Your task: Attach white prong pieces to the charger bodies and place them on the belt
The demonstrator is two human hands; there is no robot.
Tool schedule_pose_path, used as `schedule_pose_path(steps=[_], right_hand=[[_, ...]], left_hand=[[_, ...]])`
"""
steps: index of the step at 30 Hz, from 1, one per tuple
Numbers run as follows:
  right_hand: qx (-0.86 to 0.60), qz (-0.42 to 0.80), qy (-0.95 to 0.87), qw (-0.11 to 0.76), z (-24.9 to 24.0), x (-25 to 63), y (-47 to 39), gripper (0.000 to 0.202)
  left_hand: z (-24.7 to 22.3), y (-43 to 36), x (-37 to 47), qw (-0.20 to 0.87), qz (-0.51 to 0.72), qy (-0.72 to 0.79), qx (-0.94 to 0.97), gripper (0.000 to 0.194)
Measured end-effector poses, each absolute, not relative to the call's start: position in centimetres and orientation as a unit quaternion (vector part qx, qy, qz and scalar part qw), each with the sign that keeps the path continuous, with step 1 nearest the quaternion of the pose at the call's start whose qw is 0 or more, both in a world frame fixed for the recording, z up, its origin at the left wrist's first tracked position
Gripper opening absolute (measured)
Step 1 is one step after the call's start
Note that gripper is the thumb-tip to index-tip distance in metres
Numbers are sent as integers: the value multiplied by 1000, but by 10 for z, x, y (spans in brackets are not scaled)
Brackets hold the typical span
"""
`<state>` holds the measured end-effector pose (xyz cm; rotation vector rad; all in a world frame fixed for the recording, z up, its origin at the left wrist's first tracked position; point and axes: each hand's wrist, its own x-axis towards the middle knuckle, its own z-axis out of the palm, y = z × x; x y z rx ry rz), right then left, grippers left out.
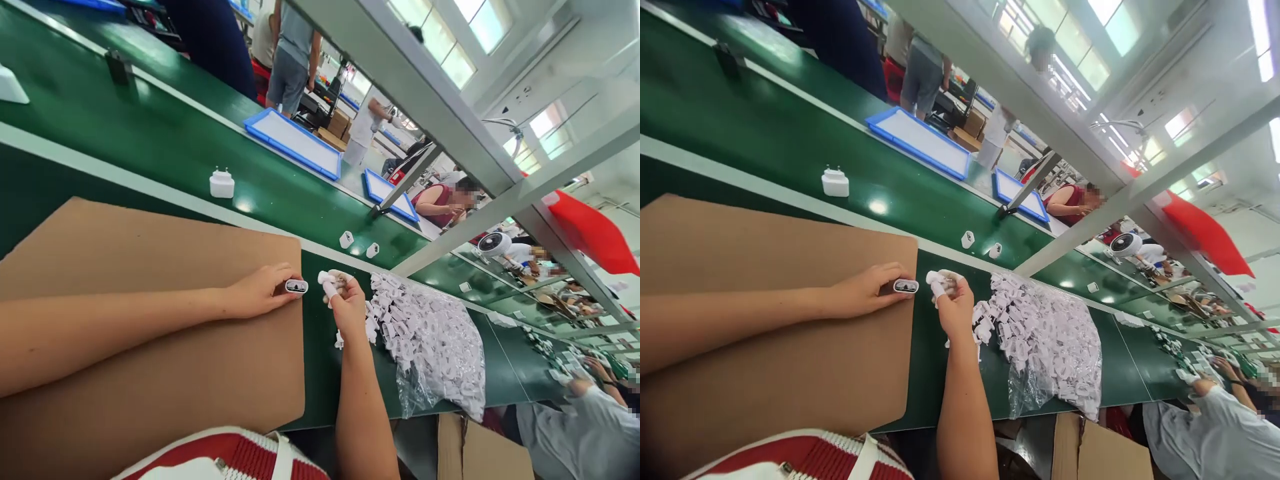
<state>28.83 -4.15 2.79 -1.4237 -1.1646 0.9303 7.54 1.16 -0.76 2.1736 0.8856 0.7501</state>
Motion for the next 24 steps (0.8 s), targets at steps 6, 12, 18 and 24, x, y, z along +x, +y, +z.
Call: schedule_pose_path(steps=[6, 12, 18, 24], right_hand=[[-554, 131, -706, 421, 20, 277, -49, 13], [-507, 15, -800, 320, 12, 268, -46, 31], [-497, -4, -820, 283, 18, 267, -45, 34], [-506, 26, -823, 255, 20, 267, -47, 36]], left_hand=[[-20, 11, 78, 371, 309, 346, 805, 38], [-26, 15, 80, 360, 327, 322, 812, 37], [-28, 17, 79, 363, 330, 316, 812, 35], [-30, 18, 79, 368, 337, 317, 807, 32]])
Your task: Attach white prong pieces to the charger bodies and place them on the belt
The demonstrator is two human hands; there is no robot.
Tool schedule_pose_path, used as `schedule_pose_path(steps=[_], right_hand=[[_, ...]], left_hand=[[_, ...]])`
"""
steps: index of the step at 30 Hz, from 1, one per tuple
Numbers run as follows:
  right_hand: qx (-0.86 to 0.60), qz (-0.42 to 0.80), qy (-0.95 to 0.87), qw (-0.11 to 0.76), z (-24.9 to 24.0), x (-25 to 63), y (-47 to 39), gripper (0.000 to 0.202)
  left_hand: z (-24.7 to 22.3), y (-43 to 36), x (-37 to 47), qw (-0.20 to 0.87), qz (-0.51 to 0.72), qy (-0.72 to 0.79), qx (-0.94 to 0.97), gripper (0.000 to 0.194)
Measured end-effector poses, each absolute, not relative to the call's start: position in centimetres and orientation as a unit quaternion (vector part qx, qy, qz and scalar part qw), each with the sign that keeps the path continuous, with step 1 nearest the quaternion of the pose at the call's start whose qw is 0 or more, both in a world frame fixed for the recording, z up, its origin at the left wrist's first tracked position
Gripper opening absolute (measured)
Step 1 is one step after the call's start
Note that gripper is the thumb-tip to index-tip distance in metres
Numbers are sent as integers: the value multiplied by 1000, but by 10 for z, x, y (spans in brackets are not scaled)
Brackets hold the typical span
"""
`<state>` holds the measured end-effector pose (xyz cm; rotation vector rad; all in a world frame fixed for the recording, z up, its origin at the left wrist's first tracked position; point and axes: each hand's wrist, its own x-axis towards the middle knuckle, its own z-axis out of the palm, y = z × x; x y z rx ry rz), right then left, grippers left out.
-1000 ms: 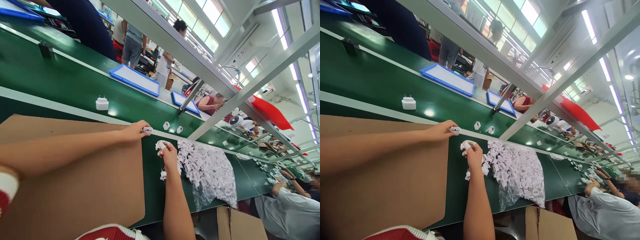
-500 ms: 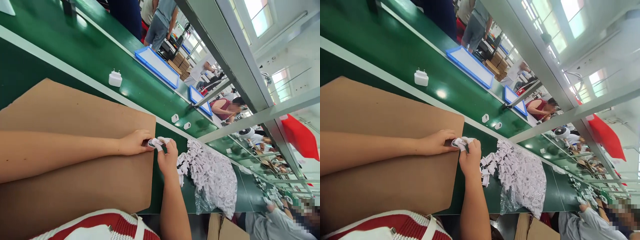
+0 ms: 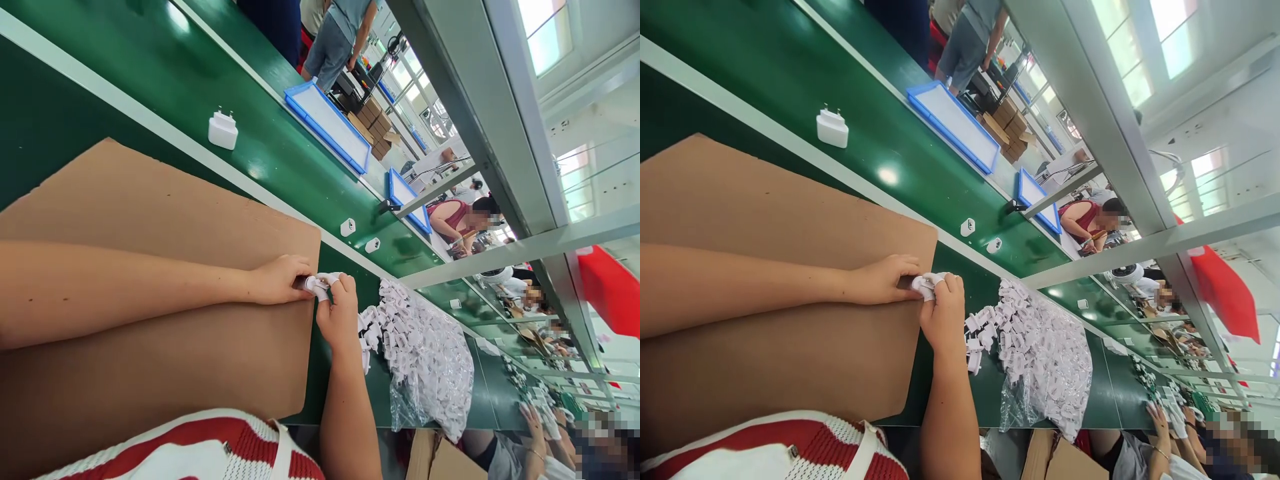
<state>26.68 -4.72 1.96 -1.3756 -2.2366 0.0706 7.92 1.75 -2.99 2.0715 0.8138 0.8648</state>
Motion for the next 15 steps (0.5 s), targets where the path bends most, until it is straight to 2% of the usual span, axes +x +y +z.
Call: schedule_pose_path(steps=[4, 10, 15], right_hand=[[-516, 21, -823, 238, 20, 263, -46, 37], [-553, -82, -810, 175, 21, 259, -45, 28], [-579, -61, -793, 179, 21, 259, -44, 23]], left_hand=[[-30, 18, 79, 366, 338, 314, 808, 31], [-30, 18, 80, 371, 331, 320, 806, 33], [-30, 18, 80, 373, 331, 324, 804, 35]])
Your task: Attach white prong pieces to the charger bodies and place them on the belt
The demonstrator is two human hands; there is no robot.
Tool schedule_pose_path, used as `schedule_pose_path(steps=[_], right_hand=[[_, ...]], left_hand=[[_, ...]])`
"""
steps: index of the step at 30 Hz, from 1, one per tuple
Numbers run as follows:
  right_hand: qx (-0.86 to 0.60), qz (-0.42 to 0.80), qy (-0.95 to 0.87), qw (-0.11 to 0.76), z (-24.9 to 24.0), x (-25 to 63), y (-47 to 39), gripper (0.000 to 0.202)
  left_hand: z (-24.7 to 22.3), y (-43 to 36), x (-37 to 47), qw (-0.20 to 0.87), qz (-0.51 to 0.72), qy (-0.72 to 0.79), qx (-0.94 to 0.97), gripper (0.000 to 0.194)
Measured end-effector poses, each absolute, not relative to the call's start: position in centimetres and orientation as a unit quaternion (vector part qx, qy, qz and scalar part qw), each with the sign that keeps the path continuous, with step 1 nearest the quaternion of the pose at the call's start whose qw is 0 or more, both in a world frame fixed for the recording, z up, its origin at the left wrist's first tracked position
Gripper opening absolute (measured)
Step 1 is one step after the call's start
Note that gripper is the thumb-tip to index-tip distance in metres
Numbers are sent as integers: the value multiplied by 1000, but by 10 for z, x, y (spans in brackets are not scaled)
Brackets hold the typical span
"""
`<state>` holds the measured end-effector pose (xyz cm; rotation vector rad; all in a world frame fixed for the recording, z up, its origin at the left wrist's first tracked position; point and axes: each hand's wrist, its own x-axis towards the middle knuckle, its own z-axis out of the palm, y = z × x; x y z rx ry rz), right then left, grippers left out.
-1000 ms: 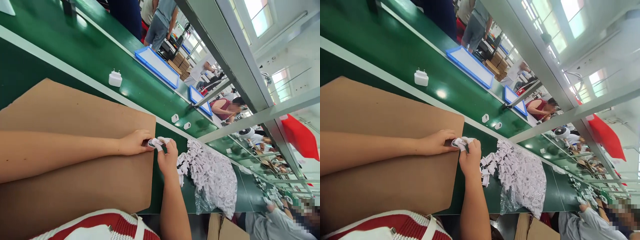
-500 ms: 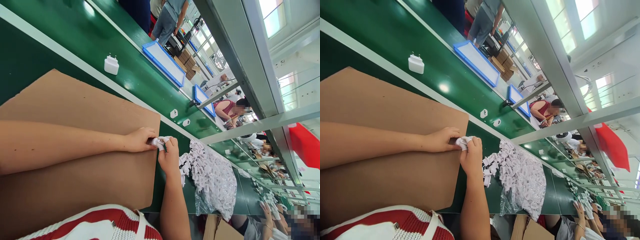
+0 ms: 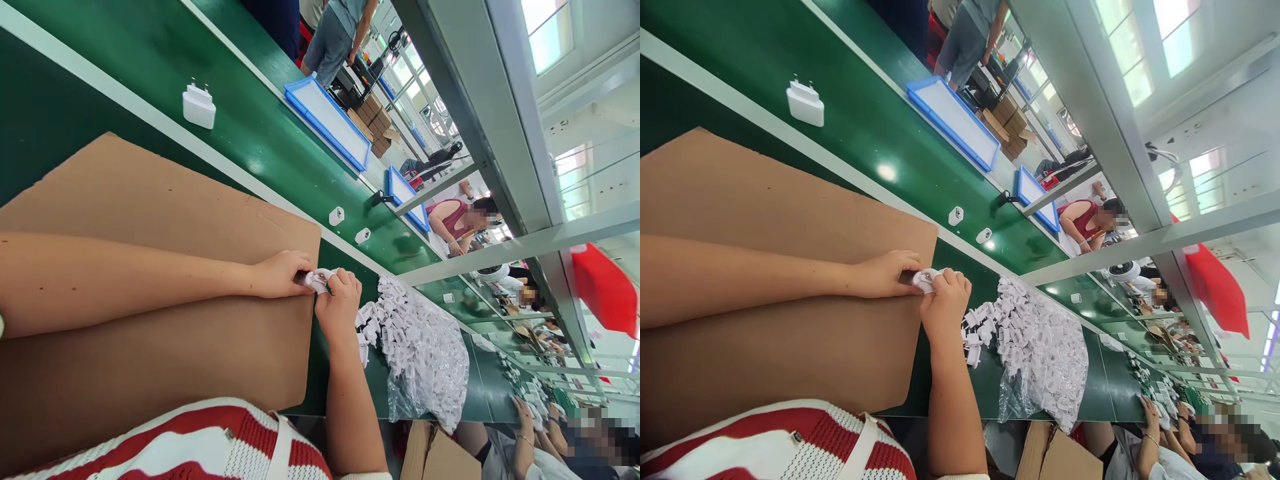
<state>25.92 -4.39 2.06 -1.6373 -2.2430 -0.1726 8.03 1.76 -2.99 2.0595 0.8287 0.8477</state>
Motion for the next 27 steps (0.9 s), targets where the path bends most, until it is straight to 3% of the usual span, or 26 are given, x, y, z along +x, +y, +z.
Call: schedule_pose_path(steps=[4, 13, 17, 23, 27], right_hand=[[-593, -16, -782, 189, 22, 258, -42, 27], [-603, -47, -778, 172, 26, 253, -41, 22], [-606, -40, -772, 185, 22, 254, -42, 20], [-608, -17, -768, 201, 20, 254, -40, 20], [-606, 21, -762, 227, 21, 256, -42, 22]], left_hand=[[-27, 17, 80, 376, 324, 331, 802, 35], [-34, 2, 77, 301, 352, 326, 824, 36], [-49, -10, 73, 192, 357, 299, 864, 43], [-42, -20, 79, 44, 212, 356, 909, 51], [-26, -18, 81, 92, 227, 362, 899, 39]])
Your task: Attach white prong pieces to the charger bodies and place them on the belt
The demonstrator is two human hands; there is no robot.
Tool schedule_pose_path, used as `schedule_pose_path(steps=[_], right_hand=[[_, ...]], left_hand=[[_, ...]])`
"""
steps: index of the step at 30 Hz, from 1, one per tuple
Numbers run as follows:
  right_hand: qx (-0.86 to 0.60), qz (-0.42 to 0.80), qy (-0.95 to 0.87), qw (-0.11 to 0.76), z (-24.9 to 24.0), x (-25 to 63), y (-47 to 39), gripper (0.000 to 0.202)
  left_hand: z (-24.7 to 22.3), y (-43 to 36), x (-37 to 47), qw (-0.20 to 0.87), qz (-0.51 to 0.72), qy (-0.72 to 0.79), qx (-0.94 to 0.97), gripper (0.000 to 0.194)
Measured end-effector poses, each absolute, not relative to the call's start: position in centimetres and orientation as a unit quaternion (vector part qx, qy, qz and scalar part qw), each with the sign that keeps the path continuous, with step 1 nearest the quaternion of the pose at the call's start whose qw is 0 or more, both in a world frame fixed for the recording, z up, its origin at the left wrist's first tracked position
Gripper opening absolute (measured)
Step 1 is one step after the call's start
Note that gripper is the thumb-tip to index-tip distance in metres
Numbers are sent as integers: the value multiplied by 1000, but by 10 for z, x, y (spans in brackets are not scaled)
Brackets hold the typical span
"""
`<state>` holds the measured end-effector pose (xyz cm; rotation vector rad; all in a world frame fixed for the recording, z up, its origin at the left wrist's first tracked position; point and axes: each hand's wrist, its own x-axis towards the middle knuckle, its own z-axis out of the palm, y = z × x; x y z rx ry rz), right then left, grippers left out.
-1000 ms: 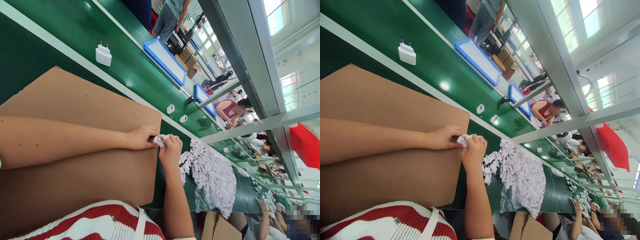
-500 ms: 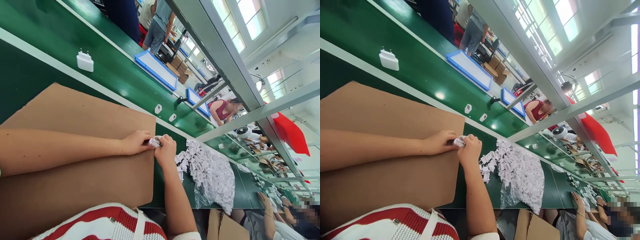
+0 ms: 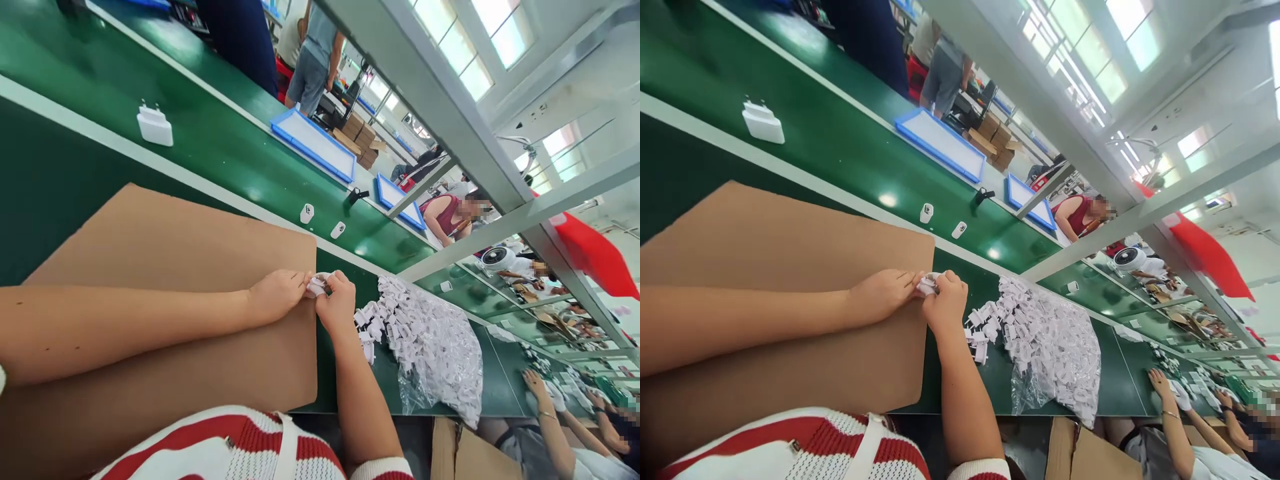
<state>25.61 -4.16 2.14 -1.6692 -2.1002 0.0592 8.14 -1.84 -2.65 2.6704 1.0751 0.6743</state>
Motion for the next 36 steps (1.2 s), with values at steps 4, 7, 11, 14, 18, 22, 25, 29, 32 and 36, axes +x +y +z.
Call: schedule_pose_path(steps=[4, 7, 11, 14, 18, 22, 25, 29, 32, 36], right_hand=[[-599, 60, -745, 288, 14, 257, -44, 29], [-591, 119, -718, 349, 10, 264, -45, 36], [-622, 88, -678, 381, 15, 295, -41, 37], [-675, 36, -635, 375, 19, 321, -36, 34], [-648, 117, -622, 423, 20, 329, -35, 47], [-543, 191, -676, 459, 26, 318, -38, 64], [-475, 244, -693, 484, 33, 313, -42, 59], [-430, 242, -706, 508, 37, 311, -44, 59], [-430, 201, -681, 557, 35, 305, -46, 53], [-435, 172, -647, 602, 34, 299, -49, 50]], left_hand=[[-16, -8, 78, 248, 294, 354, 853, 23], [-8, 10, 78, 294, 287, 375, 831, 23], [5, 57, 84, 291, 301, 436, 797, 28], [15, 88, 91, 290, 319, 489, 758, 31], [19, 87, 110, 344, 316, 454, 759, 36], [21, 57, 123, 465, 288, 344, 763, 45], [33, 41, 121, 593, 284, 265, 706, 54], [48, 27, 115, 646, 303, 258, 651, 54], [48, 17, 116, 578, 395, 266, 663, 56], [41, 10, 116, 438, 483, 158, 741, 50]])
